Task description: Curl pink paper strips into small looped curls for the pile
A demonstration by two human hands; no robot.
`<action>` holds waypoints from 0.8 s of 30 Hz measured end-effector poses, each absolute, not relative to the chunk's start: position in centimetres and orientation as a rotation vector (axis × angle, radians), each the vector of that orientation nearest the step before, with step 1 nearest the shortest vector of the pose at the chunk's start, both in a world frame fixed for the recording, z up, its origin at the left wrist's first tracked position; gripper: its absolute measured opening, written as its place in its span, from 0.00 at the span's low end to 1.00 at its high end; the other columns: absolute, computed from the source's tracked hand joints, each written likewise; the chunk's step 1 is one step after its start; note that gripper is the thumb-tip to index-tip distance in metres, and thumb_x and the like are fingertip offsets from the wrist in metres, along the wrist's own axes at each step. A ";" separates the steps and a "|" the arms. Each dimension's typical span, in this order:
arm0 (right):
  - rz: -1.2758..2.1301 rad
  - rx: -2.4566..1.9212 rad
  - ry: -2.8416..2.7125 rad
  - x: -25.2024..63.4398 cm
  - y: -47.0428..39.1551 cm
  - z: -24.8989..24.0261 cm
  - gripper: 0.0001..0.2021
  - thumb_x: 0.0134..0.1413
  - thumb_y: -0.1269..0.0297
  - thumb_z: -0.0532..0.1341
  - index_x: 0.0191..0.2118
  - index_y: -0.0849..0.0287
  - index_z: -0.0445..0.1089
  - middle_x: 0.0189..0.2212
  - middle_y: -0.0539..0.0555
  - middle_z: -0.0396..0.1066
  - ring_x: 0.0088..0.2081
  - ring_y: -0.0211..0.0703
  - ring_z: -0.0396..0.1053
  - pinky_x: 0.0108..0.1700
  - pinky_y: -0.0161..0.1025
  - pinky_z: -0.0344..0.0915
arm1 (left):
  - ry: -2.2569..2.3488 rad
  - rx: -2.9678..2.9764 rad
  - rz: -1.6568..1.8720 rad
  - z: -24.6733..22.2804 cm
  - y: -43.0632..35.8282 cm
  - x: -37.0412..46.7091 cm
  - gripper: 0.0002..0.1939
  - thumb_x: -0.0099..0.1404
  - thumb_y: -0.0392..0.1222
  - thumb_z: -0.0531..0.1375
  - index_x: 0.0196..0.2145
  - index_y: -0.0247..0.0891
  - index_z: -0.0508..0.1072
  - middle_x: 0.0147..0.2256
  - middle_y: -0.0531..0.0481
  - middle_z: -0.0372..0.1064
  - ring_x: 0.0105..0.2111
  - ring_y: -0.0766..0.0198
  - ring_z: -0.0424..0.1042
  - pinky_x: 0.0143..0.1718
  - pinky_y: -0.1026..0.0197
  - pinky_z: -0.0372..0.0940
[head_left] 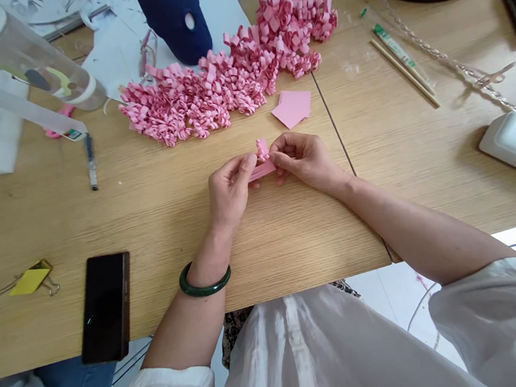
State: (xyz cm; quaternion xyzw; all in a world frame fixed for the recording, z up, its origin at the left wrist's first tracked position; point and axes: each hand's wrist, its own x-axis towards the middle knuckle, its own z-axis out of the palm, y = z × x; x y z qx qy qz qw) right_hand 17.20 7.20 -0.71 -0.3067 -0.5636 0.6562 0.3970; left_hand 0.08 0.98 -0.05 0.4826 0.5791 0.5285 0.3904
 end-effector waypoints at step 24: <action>1.634 -0.778 -1.474 17.5 7.3 -0.6 0.18 0.55 0.53 0.76 0.33 0.59 0.69 0.28 0.47 0.70 0.28 0.34 0.67 0.28 0.32 0.73 | 1.407 1.049 1.400 0.2 0.8 0.5 0.20 0.56 0.59 0.76 0.33 0.38 0.85 0.31 0.48 0.82 0.27 0.65 0.78 0.31 0.63 0.77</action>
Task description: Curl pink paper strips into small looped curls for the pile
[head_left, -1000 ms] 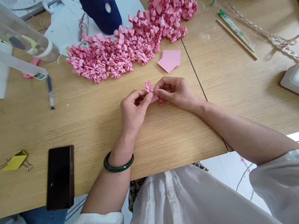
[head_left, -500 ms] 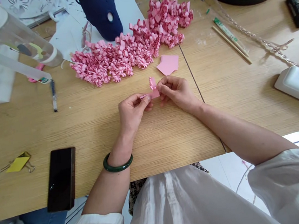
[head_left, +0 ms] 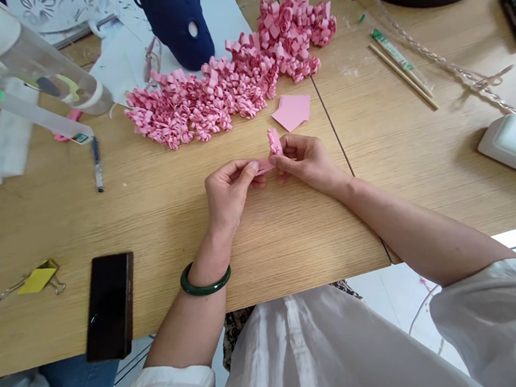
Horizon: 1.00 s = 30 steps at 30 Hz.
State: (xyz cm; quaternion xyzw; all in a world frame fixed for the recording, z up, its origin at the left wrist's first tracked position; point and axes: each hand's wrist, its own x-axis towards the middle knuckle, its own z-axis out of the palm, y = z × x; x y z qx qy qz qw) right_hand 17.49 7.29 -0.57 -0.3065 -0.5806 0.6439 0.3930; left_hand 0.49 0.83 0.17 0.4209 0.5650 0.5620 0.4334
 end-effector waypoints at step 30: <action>1.622 -0.834 -1.510 17.4 6.9 0.0 0.16 0.58 0.55 0.74 0.32 0.59 0.70 0.26 0.49 0.72 0.26 0.35 0.66 0.30 0.34 0.69 | 1.425 1.034 1.438 0.1 0.3 1.4 0.21 0.62 0.61 0.72 0.40 0.40 0.83 0.35 0.49 0.82 0.32 0.62 0.81 0.37 0.59 0.79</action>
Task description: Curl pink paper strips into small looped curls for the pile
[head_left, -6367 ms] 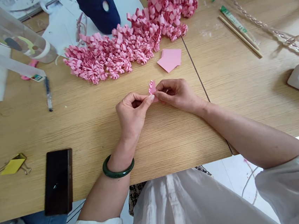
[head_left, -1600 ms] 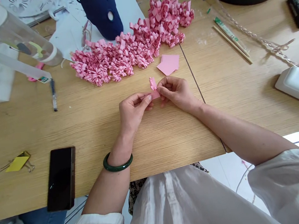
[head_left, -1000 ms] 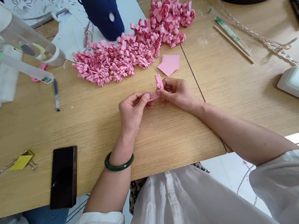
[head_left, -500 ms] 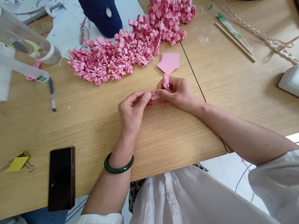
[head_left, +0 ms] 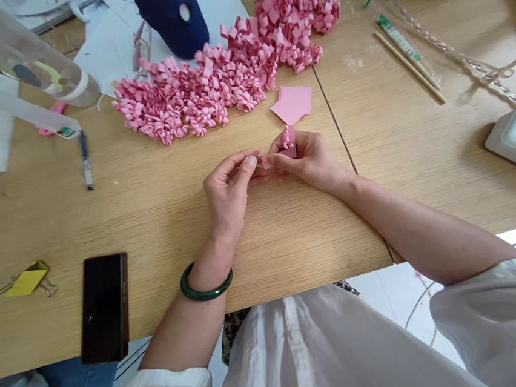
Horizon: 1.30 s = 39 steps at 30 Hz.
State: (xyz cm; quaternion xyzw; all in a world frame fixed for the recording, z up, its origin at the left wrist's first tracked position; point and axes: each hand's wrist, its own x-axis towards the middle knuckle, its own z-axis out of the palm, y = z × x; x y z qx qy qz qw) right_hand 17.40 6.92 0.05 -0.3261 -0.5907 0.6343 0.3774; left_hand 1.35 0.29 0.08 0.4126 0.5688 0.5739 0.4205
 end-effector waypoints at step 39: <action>1.711 -0.733 -1.581 17.7 6.9 0.4 0.18 0.60 0.52 0.72 0.32 0.57 0.66 0.26 0.49 0.74 0.28 0.34 0.70 0.31 0.33 0.71 | 1.281 1.115 1.372 0.4 0.3 0.7 0.10 0.62 0.49 0.75 0.33 0.40 0.86 0.28 0.52 0.81 0.27 0.66 0.78 0.35 0.63 0.75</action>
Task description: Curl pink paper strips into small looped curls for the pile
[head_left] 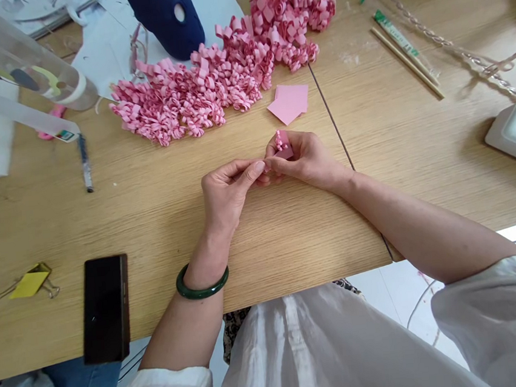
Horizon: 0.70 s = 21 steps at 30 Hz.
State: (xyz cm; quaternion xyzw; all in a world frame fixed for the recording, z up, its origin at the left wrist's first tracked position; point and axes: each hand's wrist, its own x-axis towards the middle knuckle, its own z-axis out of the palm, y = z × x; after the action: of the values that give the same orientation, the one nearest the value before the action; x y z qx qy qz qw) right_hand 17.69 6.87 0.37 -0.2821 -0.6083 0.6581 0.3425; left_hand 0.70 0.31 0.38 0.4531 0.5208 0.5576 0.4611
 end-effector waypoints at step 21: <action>1.669 -0.769 -1.650 17.8 6.9 0.4 0.22 0.57 0.46 0.74 0.33 0.59 0.69 0.26 0.49 0.72 0.27 0.34 0.67 0.29 0.34 0.68 | 1.317 1.060 1.404 0.2 0.5 0.9 0.18 0.60 0.56 0.75 0.29 0.38 0.81 0.28 0.52 0.78 0.25 0.68 0.75 0.31 0.65 0.74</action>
State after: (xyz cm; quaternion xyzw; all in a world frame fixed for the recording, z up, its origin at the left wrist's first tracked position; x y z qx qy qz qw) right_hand 17.76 6.88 0.45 -0.2938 -0.6308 0.6381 0.3296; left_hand 0.89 0.51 0.20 0.4297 0.5336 0.5691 0.4546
